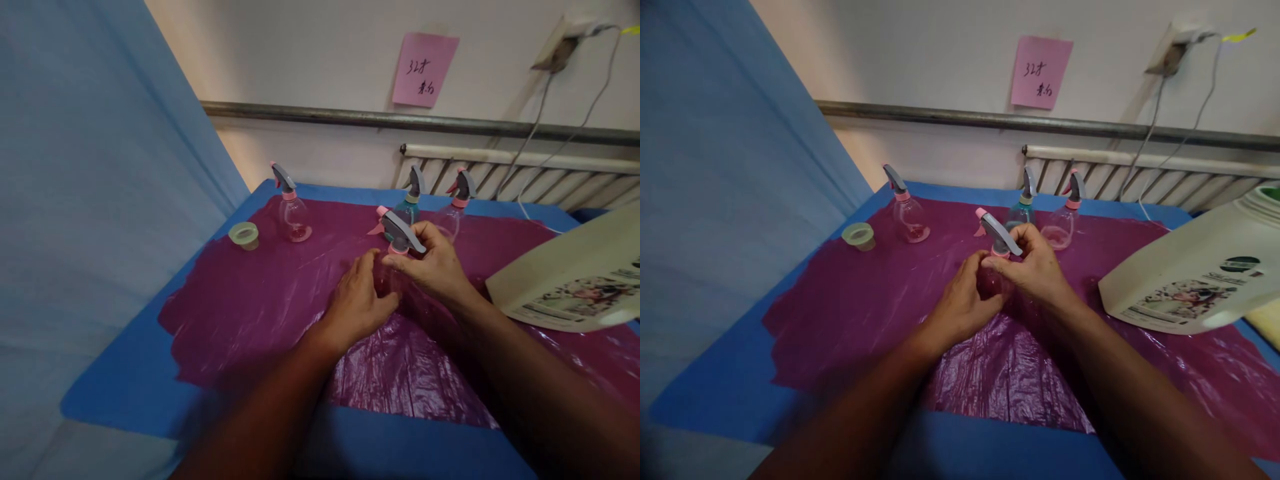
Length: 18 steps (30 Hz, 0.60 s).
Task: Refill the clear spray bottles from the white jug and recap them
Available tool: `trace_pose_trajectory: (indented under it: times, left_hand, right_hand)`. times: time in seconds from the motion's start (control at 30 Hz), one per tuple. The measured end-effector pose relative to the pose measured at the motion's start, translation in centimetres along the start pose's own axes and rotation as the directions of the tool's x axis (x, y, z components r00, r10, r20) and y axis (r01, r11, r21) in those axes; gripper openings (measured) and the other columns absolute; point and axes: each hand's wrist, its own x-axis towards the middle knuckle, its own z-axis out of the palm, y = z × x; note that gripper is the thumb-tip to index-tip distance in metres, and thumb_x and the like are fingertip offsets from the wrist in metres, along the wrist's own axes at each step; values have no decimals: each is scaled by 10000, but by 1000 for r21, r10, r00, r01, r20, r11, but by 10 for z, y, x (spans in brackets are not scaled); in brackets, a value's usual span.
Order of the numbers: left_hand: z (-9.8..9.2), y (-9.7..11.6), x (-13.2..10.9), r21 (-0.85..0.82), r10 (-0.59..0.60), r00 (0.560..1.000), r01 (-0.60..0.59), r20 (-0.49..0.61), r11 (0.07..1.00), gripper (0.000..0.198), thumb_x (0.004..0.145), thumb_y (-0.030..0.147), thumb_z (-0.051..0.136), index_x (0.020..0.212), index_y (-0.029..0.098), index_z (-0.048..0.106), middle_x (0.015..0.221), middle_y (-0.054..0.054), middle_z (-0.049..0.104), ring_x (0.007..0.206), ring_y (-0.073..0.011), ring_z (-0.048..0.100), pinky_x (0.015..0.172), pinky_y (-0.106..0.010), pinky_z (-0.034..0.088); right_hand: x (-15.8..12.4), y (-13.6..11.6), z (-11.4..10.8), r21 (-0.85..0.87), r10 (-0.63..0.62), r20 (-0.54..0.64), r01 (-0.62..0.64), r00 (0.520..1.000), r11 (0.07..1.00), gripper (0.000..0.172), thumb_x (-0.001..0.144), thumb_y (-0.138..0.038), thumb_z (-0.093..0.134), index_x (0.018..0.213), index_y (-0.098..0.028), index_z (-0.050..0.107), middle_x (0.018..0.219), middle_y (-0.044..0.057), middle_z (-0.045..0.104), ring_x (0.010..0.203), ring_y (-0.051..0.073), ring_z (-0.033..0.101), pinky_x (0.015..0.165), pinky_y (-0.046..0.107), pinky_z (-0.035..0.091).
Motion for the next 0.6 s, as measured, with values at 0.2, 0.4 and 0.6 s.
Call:
trace_pose_trajectory:
  times: [0.2, 0.4, 0.6]
  left_hand:
    - [1, -2, 0, 27, -14, 1000, 14, 1, 1000, 653, 953, 405, 832, 1518, 303, 521, 1461, -110, 700, 1312, -369, 717, 1081, -548, 598]
    - [1, -3, 1, 31, -12, 1000, 11, 14, 999, 727, 945, 380, 842, 1572, 305, 482, 1518, -131, 681, 1364, -401, 700, 1107, -585, 590]
    - [1, -1, 2, -18, -10, 1000, 10, -7, 1000, 668, 947, 364, 838, 1538, 316, 529, 1472, -110, 705, 1319, -381, 713, 1076, -561, 602]
  right_hand:
    - [6, -5, -30, 35, -72, 227, 66, 971, 997, 613, 789, -435, 1039, 1235, -292, 645, 1191, 34, 778, 1127, 237, 747, 1027, 411, 608]
    - [4, -23, -41, 55, -65, 364, 48, 929, 997, 691, 1040, -349, 805, 1661, -323, 504, 1429, 107, 777, 1316, 274, 754, 1211, 523, 576]
    - [5, -24, -32, 70, -58, 345, 37, 937, 997, 535, 1057, -361, 805, 1568, -309, 652, 1450, 99, 779, 1289, 260, 772, 1180, 493, 623]
